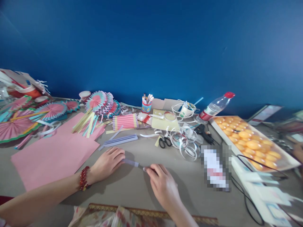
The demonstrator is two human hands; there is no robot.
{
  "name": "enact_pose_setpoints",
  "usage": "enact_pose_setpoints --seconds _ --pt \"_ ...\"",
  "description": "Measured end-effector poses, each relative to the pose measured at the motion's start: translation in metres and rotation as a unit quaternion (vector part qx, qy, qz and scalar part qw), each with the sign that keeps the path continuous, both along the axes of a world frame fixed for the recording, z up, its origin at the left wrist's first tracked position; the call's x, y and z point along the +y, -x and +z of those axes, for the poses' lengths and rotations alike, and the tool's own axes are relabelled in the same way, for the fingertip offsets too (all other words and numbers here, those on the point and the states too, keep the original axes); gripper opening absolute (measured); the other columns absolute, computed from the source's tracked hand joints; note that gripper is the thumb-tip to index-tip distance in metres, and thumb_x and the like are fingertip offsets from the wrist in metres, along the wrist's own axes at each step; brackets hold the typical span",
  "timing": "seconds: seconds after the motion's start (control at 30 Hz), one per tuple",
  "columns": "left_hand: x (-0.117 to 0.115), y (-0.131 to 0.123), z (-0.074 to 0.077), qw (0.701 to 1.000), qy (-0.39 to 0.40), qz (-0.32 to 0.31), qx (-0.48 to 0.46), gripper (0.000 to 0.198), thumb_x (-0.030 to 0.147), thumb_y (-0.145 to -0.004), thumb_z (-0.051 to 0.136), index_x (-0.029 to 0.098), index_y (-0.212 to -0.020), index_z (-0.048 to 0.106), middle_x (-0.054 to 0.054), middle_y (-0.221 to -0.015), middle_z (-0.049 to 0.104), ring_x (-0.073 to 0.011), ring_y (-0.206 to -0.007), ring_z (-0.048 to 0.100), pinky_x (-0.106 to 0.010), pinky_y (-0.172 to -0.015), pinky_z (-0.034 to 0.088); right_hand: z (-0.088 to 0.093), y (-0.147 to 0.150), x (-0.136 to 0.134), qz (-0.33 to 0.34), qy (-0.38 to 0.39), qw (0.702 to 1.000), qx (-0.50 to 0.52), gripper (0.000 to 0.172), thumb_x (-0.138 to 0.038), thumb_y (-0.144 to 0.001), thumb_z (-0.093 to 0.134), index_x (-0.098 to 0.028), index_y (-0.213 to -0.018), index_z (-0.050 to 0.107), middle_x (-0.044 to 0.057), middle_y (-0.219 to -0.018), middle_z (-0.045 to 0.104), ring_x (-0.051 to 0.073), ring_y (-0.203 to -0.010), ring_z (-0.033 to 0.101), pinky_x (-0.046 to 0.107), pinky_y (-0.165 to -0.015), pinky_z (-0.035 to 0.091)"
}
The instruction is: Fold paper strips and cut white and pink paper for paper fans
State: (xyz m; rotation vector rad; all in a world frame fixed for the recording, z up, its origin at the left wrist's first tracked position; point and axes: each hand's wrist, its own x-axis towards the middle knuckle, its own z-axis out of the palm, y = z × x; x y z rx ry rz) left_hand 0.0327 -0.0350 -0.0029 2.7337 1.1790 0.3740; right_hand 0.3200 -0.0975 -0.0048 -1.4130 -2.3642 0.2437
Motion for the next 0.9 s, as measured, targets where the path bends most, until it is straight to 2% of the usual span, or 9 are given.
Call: enact_pose_setpoints --seconds 0.07,0.13,0.2,0.27,0.37,0.77,0.9 --pt "-0.0018 -0.0004 0.0031 1.0 0.005 -0.004 0.003 0.018 0.022 -0.099 0.048 0.017 -0.108 0.062 -0.008 -0.118 0.063 -0.0237 -0.107 0.057 -0.04 -0.095 0.047 0.002 0.0011 0.001 -0.002 -0.001 1.0 -0.007 0.039 -0.005 -0.088 0.041 -0.023 -0.111 0.067 0.008 -0.102 0.063 0.02 -0.089 0.062 0.031 -0.076 0.054" --pt "-0.0038 -0.0014 0.0055 0.999 0.008 -0.053 0.009 0.031 0.026 -0.1 0.046 0.017 -0.128 0.056 -0.01 -0.137 0.056 -0.0245 -0.124 0.051 -0.042 -0.108 0.038 0.0039 0.0019 0.0016 0.0 -0.004 1.0 -0.012 0.041 -0.003 -0.086 0.042 -0.023 -0.111 0.067 0.008 -0.101 0.063 0.02 -0.089 0.063 0.03 -0.076 0.054" --pt "-0.0055 -0.0028 0.0063 0.99 0.02 -0.136 0.021 0.052 0.038 -0.1 0.046 0.017 -0.147 0.038 -0.01 -0.152 0.041 -0.0246 -0.14 0.036 -0.043 -0.118 0.023 0.0047 0.0026 0.0019 0.002 -0.011 1.0 -0.014 0.042 -0.003 -0.086 0.042 -0.024 -0.112 0.068 0.008 -0.1 0.064 0.019 -0.089 0.063 0.029 -0.076 0.054" --pt "-0.0064 -0.0043 0.0049 0.979 0.044 -0.198 0.032 0.074 0.053 -0.097 0.046 0.016 -0.155 0.019 -0.01 -0.158 0.029 -0.0246 -0.147 0.024 -0.042 -0.122 0.012 0.0045 0.003 0.0019 0.002 -0.015 1.0 -0.013 0.041 -0.005 -0.089 0.041 -0.024 -0.115 0.067 0.008 -0.099 0.064 0.019 -0.089 0.063 0.029 -0.077 0.054" --pt "-0.0064 -0.0054 0.001 0.973 0.076 -0.213 0.037 0.091 0.066 -0.092 0.045 0.016 -0.157 0.006 -0.011 -0.161 0.02 -0.0255 -0.148 0.019 -0.042 -0.123 0.005 0.0046 0.0031 0.0018 0.002 -0.01 1.0 -0.01 0.041 -0.007 -0.091 0.043 -0.026 -0.118 0.067 0.007 -0.098 0.064 0.018 -0.088 0.063 0.028 -0.078 0.054" --pt "-0.0058 -0.0038 0.0038 0.972 0.107 -0.21 0.02 0.09 0.066 -0.091 0.046 0.018 -0.157 0.007 -0.012 -0.16 0.02 -0.0273 -0.148 0.021 -0.045 -0.122 0.009 0.0054 0.0009 -0.0019 0.024 -0.033 0.998 -0.038 0.041 -0.007 -0.092 0.043 -0.023 -0.121 0.067 0.008 -0.096 0.065 0.017 -0.086 0.063 0.027 -0.077 0.054" --pt "-0.0057 -0.004 0.0031 0.97 0.117 -0.212 0.025 0.09 0.066 -0.092 0.046 0.017 -0.157 0.007 -0.012 -0.161 0.018 -0.0272 -0.148 0.018 -0.045 -0.122 0.006 0.0054 0.0013 -0.0013 0.021 -0.019 0.999 -0.044 0.041 -0.008 -0.093 0.041 -0.024 -0.12 0.067 0.008 -0.096 0.065 0.017 -0.086 0.063 0.026 -0.076 0.054"
